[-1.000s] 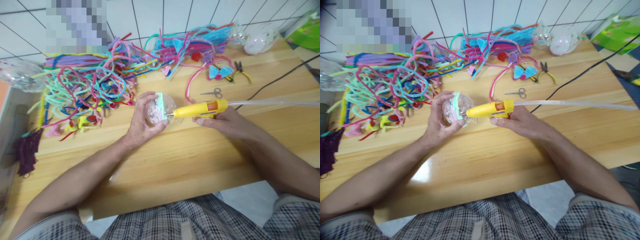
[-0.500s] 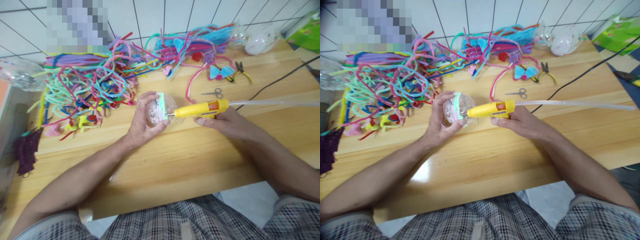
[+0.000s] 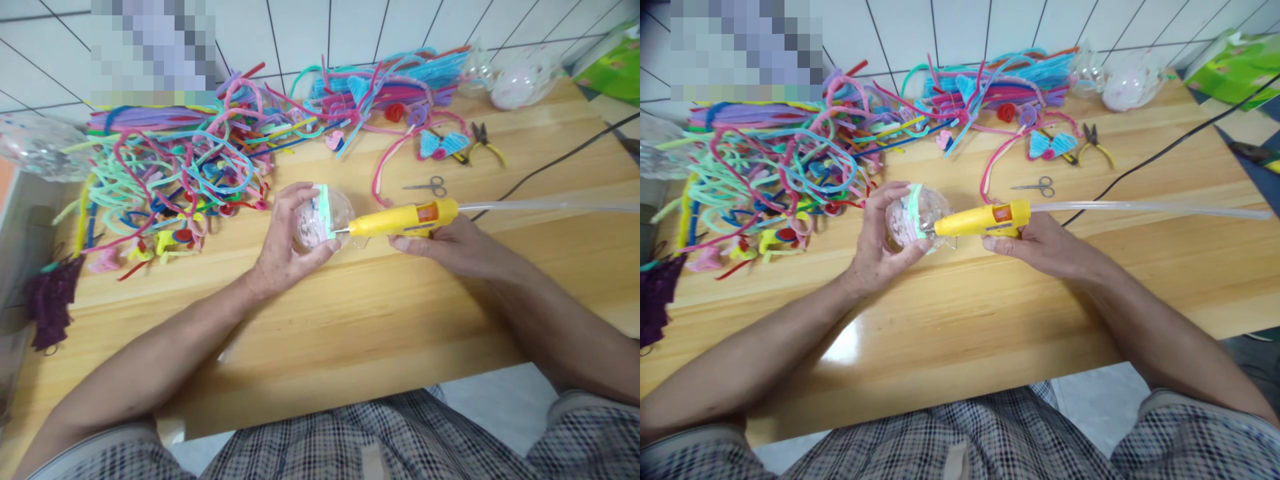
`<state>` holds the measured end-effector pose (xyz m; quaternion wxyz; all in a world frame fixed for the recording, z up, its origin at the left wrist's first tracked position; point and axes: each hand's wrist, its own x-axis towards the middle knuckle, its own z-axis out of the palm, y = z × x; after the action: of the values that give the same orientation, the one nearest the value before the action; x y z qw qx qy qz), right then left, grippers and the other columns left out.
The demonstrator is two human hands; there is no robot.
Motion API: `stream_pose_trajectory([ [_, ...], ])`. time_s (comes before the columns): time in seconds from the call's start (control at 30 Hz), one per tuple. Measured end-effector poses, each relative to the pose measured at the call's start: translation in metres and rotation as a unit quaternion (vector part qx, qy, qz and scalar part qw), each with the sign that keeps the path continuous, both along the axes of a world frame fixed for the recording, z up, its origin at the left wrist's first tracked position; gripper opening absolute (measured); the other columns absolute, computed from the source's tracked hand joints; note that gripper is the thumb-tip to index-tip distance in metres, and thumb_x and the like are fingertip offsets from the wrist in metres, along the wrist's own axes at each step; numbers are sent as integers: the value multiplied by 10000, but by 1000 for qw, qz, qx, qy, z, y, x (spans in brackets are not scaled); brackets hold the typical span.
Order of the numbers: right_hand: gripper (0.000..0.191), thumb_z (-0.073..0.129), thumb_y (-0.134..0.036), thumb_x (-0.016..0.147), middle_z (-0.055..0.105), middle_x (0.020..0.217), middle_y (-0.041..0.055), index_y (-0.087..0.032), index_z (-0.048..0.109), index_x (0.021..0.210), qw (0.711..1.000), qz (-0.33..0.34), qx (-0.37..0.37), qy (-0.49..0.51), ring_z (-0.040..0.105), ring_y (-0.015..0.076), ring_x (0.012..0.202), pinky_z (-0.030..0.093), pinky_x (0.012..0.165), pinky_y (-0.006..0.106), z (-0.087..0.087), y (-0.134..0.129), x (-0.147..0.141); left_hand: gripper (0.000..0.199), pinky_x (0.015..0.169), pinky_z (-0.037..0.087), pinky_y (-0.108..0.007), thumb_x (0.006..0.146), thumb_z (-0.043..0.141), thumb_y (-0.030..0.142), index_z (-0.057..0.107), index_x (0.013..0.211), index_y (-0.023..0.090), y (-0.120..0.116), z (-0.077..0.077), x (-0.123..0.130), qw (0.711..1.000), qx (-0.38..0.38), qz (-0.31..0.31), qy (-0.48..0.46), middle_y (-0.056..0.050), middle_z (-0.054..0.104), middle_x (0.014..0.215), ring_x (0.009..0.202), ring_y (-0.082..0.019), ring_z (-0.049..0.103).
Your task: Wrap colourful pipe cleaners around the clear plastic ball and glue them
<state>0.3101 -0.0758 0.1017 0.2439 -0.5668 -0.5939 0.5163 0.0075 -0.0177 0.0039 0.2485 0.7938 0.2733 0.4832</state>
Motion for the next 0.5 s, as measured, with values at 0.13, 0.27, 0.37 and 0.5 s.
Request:
stream_pose_trajectory([
  [0.13,527,960,-679,808,711,882,41,-211,812,1000,1000,-4,-8,-7,587,235,850,476,745,351,-3,0,1,735,1322,522,-720,1054,815,681,496,1654,400,0,0,0,1000,-2,0,-4,-152,589,1613,1564,-388,590],
  [0.27,522,962,-646,817,684,890,35,-203,803,1043,1000,2,3,1,569,231,848,468,752,354,-3,0,1,775,1336,527,-698,1045,803,735,479,1659,392,0,0,-1,1000,-1,3,6,-137,594,1619,1576,-378,590],
  [0.37,513,944,-649,838,677,872,37,-202,798,1043,1000,5,7,-4,553,230,837,461,737,355,-1,0,0,772,1340,525,-708,1050,782,754,467,1656,395,0,0,-1,1000,-3,5,15,-138,596,1619,1579,-373,584],
  [0.5,529,955,-665,819,687,868,30,-205,805,1033,1000,1,9,-2,559,224,832,457,732,347,-3,0,1,755,1328,522,-726,1047,799,727,477,1650,406,0,1,-1,1000,-5,1,9,-146,588,1615,1567,-383,586],
])
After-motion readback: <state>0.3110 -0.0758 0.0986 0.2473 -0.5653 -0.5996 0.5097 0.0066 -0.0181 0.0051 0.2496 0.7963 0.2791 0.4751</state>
